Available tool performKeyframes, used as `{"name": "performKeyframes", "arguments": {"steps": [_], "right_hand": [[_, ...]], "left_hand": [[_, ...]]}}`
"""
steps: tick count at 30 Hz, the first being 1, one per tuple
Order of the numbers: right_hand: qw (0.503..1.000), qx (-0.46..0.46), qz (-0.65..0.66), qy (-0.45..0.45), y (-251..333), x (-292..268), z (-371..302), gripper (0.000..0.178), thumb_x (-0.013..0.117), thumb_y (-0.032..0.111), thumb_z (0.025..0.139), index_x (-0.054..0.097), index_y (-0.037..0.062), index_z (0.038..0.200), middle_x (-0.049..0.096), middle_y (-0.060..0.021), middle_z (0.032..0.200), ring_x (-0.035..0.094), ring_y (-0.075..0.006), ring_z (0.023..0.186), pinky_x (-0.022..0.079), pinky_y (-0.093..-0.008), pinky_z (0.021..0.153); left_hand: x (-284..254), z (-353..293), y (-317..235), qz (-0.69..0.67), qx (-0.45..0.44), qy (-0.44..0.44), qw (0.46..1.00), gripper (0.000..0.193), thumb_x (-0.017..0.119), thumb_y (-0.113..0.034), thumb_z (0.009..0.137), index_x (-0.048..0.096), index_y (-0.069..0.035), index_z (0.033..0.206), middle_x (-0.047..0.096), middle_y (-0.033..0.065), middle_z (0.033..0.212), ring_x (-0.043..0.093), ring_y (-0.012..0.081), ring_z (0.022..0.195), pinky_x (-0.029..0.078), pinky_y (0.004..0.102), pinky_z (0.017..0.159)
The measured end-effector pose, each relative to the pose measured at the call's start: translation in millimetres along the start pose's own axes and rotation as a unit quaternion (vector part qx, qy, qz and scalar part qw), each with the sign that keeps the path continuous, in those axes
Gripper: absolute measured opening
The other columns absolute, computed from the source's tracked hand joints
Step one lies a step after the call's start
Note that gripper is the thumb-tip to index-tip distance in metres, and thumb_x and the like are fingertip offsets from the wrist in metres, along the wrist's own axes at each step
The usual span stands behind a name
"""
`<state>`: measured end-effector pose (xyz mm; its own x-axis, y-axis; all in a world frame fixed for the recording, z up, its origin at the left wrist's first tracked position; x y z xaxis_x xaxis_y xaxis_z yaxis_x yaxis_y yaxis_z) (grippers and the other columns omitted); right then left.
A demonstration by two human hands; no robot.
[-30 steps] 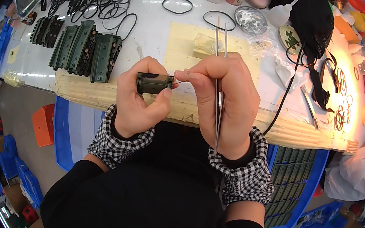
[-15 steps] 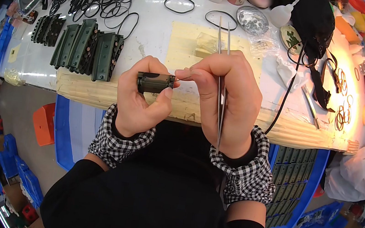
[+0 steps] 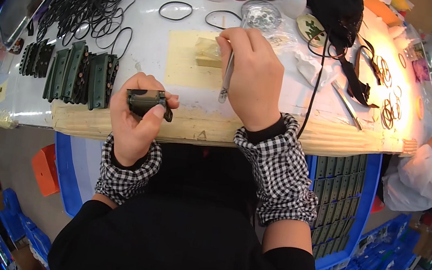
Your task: Assembling electronic components at a workbench.
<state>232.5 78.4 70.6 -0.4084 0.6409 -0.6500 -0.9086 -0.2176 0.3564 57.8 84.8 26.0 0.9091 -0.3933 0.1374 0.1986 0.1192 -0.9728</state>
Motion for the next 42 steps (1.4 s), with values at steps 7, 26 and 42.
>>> {"name": "performKeyframes", "arguments": {"steps": [7, 26, 42], "right_hand": [[0.998, 0.006, 0.067, 0.003, -6, -14, 1, 0.007, 0.068, 0.007, 0.085, 0.064, 0.0036, 0.09, 0.062, -0.0098, 0.078, 0.061, -0.0276, 0.069, 0.048, -0.0355, 0.06], [0.877, 0.264, -0.401, 0.015, -344, -237, -6, 0.029, 0.054, 0.03, 0.095, 0.07, 0.0079, 0.103, 0.068, -0.0177, 0.103, 0.064, -0.0369, 0.096, 0.05, -0.0432, 0.082], [0.842, 0.314, -0.438, -0.025, -425, -255, -2, 0.022, 0.061, 0.027, 0.085, 0.073, 0.0121, 0.094, 0.07, -0.0154, 0.097, 0.067, -0.0314, 0.094, 0.053, -0.0419, 0.081]], "left_hand": [[-3, 1, 0, -0.045, -0.01, 0.013, 0.999, 0.007, 0.055, -0.002, 0.079, 0.052, 0.001, 0.084, 0.06, 0.0081, 0.079, 0.063, 0.0149, 0.078, 0.052, 0.0309, 0.079], [18, -14, 14, -0.246, -0.126, 0.129, 0.952, 0.023, 0.06, -0.023, 0.078, 0.052, -0.002, 0.086, 0.059, 0.0122, 0.076, 0.061, 0.0203, 0.072, 0.055, 0.0357, 0.081], [13, -26, 17, -0.22, -0.139, 0.099, 0.96, 0.024, 0.059, -0.024, 0.078, 0.051, -0.003, 0.085, 0.058, 0.0114, 0.075, 0.061, 0.0198, 0.072, 0.056, 0.0351, 0.079]]}}
Point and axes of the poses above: each hand's wrist, its own z-axis towards the middle knuckle, its own x-axis out of the palm, y = z × x, the point moved 8 cm from there along z, towards the middle knuckle
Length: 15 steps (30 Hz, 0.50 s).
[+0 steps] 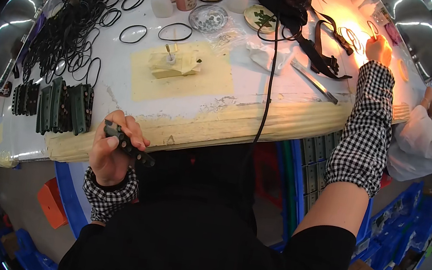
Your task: Assembling electronic components at a workbench.
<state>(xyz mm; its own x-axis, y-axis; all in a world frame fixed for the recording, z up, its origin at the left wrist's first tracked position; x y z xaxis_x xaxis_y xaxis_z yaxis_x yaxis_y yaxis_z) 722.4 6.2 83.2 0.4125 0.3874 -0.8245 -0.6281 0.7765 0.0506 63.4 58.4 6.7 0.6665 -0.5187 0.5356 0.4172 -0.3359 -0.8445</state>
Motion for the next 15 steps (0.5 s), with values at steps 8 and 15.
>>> {"name": "performKeyframes", "arguments": {"steps": [8, 15], "right_hand": [[0.973, -0.067, 0.217, 0.048, 53, -64, -26, 0.032, 0.069, 0.031, 0.086, 0.073, 0.0021, 0.098, 0.073, -0.0102, 0.086, 0.069, -0.0137, 0.08, 0.051, -0.0276, 0.075], [0.807, -0.148, 0.521, 0.233, 218, -138, -173, 0.021, 0.068, 0.017, 0.09, 0.068, -0.0037, 0.094, 0.065, -0.0005, 0.074, 0.052, -0.001, 0.061, 0.037, -0.0171, 0.053]], "left_hand": [[11, 5, 6, -0.031, -0.013, 0.026, 0.999, 0.025, 0.059, -0.027, 0.077, 0.051, -0.004, 0.085, 0.058, 0.0102, 0.073, 0.06, 0.02, 0.07, 0.055, 0.035, 0.078], [16, 14, 14, -0.132, -0.03, 0.065, 0.989, 0.027, 0.059, -0.031, 0.079, 0.051, -0.006, 0.084, 0.057, 0.013, 0.084, 0.06, 0.0205, 0.071, 0.055, 0.0347, 0.078]]}}
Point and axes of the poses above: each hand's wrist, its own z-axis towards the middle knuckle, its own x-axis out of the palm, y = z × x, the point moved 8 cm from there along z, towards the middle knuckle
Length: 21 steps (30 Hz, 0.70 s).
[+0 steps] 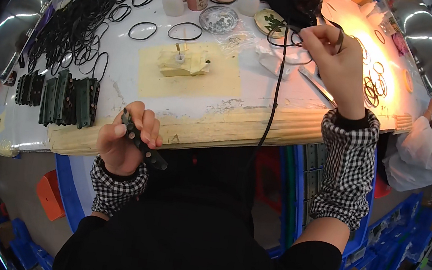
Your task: Assembling electronic components at a workbench.
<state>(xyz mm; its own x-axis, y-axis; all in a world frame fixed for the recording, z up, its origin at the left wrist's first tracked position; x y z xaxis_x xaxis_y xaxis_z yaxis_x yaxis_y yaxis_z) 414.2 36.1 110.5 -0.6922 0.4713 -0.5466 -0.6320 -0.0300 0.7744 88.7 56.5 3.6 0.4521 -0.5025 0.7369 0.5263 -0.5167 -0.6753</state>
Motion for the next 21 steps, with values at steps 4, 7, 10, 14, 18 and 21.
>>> {"name": "performKeyframes", "arguments": {"steps": [4, 7, 10, 14, 18, 21], "right_hand": [[0.996, -0.023, -0.009, 0.091, 48, 65, -40, 0.01, 0.068, 0.008, 0.085, 0.069, -0.0018, 0.086, 0.064, 0.0006, 0.069, 0.041, -0.0012, 0.054, 0.032, -0.0209, 0.048], [0.991, -0.055, -0.011, 0.123, 74, 91, -54, 0.009, 0.07, 0.008, 0.083, 0.069, -0.0011, 0.085, 0.063, -0.001, 0.067, 0.039, -0.0028, 0.051, 0.031, -0.0219, 0.046], [0.988, -0.071, -0.013, 0.135, 80, 102, -61, 0.01, 0.07, 0.008, 0.082, 0.069, -0.001, 0.085, 0.063, -0.0014, 0.066, 0.04, -0.0034, 0.051, 0.032, -0.0217, 0.046], [0.976, 0.031, 0.051, 0.211, 64, 118, -67, 0.012, 0.068, 0.009, 0.086, 0.069, -0.003, 0.087, 0.065, -0.0015, 0.068, 0.045, -0.0024, 0.053, 0.035, -0.0207, 0.047], [0.95, 0.075, 0.212, 0.217, 50, 130, -73, 0.017, 0.066, 0.011, 0.091, 0.069, -0.0058, 0.094, 0.067, -0.0026, 0.072, 0.049, -0.0018, 0.057, 0.038, -0.0185, 0.052], [0.94, 0.089, 0.25, 0.213, 50, 133, -75, 0.02, 0.066, 0.012, 0.091, 0.068, -0.0062, 0.099, 0.068, -0.0028, 0.075, 0.05, -0.0005, 0.059, 0.038, -0.0168, 0.055]], "left_hand": [[7, 16, 12, -0.008, -0.029, 0.037, 0.999, 0.032, 0.058, -0.031, 0.079, 0.055, -0.002, 0.092, 0.053, 0.0306, 0.12, 0.063, 0.0194, 0.073, 0.056, 0.0332, 0.082], [12, 13, 19, -0.013, -0.047, 0.05, 0.998, 0.05, 0.059, -0.032, 0.078, 0.057, 0.006, 0.11, 0.039, 0.0387, 0.138, 0.065, 0.0187, 0.074, 0.055, 0.0318, 0.084], [15, 8, 19, -0.022, -0.061, 0.068, 0.996, 0.076, 0.059, -0.034, 0.078, 0.043, 0.015, 0.134, 0.038, 0.0368, 0.141, 0.064, 0.0178, 0.073, 0.055, 0.0315, 0.083], [14, 3, 11, -0.074, -0.061, 0.064, 0.993, 0.082, 0.058, -0.034, 0.078, 0.035, 0.017, 0.138, 0.036, 0.0323, 0.145, 0.06, 0.0163, 0.074, 0.054, 0.0324, 0.08], [12, 0, 6, -0.109, -0.063, 0.079, 0.989, 0.083, 0.057, -0.034, 0.08, 0.031, 0.017, 0.14, 0.032, 0.0304, 0.148, 0.057, 0.0158, 0.073, 0.053, 0.0332, 0.077], [11, -2, 5, -0.11, -0.058, 0.085, 0.989, 0.083, 0.057, -0.034, 0.08, 0.031, 0.017, 0.14, 0.034, 0.03, 0.147, 0.055, 0.0157, 0.072, 0.052, 0.033, 0.076]]}}
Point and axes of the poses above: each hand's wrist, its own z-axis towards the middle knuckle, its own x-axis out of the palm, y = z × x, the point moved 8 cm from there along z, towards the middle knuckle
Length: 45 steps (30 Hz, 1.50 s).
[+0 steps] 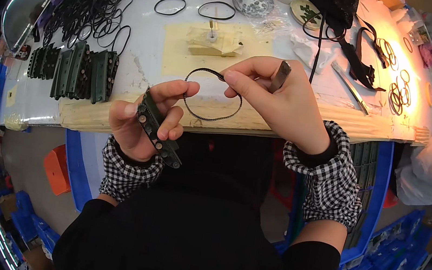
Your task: Assembling electronic components at a workbench.
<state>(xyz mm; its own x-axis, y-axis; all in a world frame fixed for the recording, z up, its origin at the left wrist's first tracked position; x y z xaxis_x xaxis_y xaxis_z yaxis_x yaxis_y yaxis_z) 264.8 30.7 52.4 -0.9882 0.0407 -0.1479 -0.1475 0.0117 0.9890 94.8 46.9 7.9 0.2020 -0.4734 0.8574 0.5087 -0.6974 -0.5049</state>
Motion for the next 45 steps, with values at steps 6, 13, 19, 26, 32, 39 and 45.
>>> {"name": "performKeyframes", "arguments": {"steps": [6, 13, 19, 26, 32, 39, 45], "right_hand": [[1.0, 0.02, -0.021, 0.005, 6, 0, -8, 0.02, 0.067, 0.008, 0.09, 0.068, -0.0051, 0.105, 0.069, -0.0035, 0.083, 0.053, -0.0031, 0.068, 0.041, -0.0183, 0.062], [0.999, 0.024, -0.043, 0.019, 13, 6, -18, 0.021, 0.064, 0.0, 0.089, 0.064, -0.0076, 0.109, 0.069, -0.0122, 0.099, 0.069, -0.0162, 0.091, 0.053, -0.0246, 0.081], [0.999, 0.023, -0.028, 0.021, 11, 7, -18, 0.021, 0.064, 0.0, 0.089, 0.062, -0.0076, 0.109, 0.069, -0.0117, 0.098, 0.069, -0.016, 0.091, 0.053, -0.0238, 0.081], [0.999, 0.04, -0.009, 0.026, 1, 8, -13, 0.021, 0.064, 0.001, 0.09, 0.059, -0.0059, 0.109, 0.068, -0.0115, 0.096, 0.069, -0.0162, 0.092, 0.053, -0.0234, 0.08], [0.998, 0.033, 0.043, 0.037, -6, 13, -12, 0.015, 0.064, 0.002, 0.091, 0.054, -0.0022, 0.102, 0.068, -0.0101, 0.092, 0.069, -0.0164, 0.093, 0.053, -0.0228, 0.08], [0.997, -0.001, 0.062, 0.035, -8, 18, -10, 0.011, 0.063, 0.003, 0.091, 0.055, -0.0017, 0.097, 0.069, -0.0099, 0.087, 0.067, -0.0102, 0.084, 0.048, -0.02, 0.069], [0.997, -0.009, 0.068, 0.033, -9, 20, -10, 0.01, 0.063, 0.004, 0.091, 0.055, -0.0013, 0.096, 0.07, -0.01, 0.086, 0.066, -0.0088, 0.081, 0.047, -0.0195, 0.065]], "left_hand": [[-1, -5, 1, 0.085, -0.004, 0.035, 0.996, 0.08, 0.064, -0.034, 0.075, 0.042, 0.017, 0.133, 0.046, 0.0306, 0.138, 0.062, 0.0183, 0.07, 0.054, 0.0333, 0.074], [-4, -9, 1, 0.132, 0.023, 0.081, 0.988, 0.074, 0.066, -0.034, 0.073, 0.05, 0.016, 0.126, 0.05, 0.0313, 0.133, 0.065, 0.0196, 0.067, 0.055, 0.0325, 0.071], [-7, -11, -1, 0.113, 0.02, 0.093, 0.989, 0.072, 0.065, -0.032, 0.074, 0.05, 0.015, 0.125, 0.049, 0.0307, 0.135, 0.065, 0.0205, 0.067, 0.054, 0.0344, 0.07], [1, -10, -1, 0.097, 0.007, 0.088, 0.991, 0.072, 0.064, -0.031, 0.074, 0.048, 0.014, 0.129, 0.047, 0.0303, 0.136, 0.065, 0.0207, 0.071, 0.053, 0.0348, 0.073], [2, -12, -3, 0.098, -0.004, 0.07, 0.993, 0.074, 0.064, -0.031, 0.074, 0.047, 0.014, 0.13, 0.046, 0.0301, 0.137, 0.065, 0.0204, 0.071, 0.053, 0.0346, 0.074], [1, -9, -5, 0.074, -0.003, 0.035, 0.997, 0.076, 0.063, -0.033, 0.074, 0.046, 0.014, 0.131, 0.047, 0.0293, 0.138, 0.063, 0.0196, 0.069, 0.053, 0.0348, 0.072], [2, -5, -4, 0.051, -0.002, 0.032, 0.998, 0.076, 0.062, -0.033, 0.074, 0.045, 0.013, 0.133, 0.046, 0.0293, 0.139, 0.063, 0.0198, 0.069, 0.053, 0.0346, 0.071]]}}
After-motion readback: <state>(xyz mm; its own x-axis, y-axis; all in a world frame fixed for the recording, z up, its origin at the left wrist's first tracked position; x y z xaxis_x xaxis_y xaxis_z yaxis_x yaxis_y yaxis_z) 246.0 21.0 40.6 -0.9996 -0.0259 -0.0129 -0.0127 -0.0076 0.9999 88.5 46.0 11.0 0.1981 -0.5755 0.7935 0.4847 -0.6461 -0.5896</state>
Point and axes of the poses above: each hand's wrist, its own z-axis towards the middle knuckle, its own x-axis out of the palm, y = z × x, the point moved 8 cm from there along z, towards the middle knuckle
